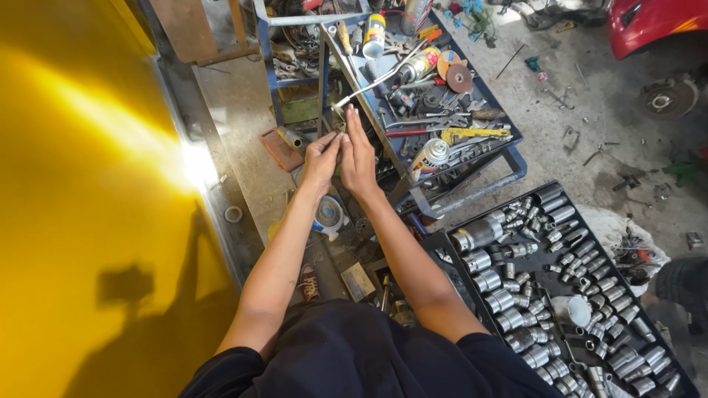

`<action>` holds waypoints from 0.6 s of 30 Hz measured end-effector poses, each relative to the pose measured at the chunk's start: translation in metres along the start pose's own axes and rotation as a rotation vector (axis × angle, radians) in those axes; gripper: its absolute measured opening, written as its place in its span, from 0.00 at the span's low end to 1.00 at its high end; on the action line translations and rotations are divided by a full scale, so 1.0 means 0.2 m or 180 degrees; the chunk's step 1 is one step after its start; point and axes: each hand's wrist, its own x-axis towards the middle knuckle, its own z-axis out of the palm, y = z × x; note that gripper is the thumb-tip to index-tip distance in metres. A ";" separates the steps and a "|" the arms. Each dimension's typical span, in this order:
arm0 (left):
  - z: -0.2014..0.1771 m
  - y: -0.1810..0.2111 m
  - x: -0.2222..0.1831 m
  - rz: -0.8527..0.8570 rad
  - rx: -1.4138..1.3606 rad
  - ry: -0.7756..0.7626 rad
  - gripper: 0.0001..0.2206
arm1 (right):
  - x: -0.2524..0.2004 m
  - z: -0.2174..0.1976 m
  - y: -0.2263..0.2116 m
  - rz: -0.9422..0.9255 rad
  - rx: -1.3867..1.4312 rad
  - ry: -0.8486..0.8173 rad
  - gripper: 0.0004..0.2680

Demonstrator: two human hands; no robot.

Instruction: Inspecting and cleaning various small mechanical components at a workbench in an auto repair shop.

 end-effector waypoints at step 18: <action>0.05 0.10 -0.07 0.0103 0.0387 0.0364 0.14 | -0.10 0.02 0.00 -0.0285 -0.0178 -0.0014 0.27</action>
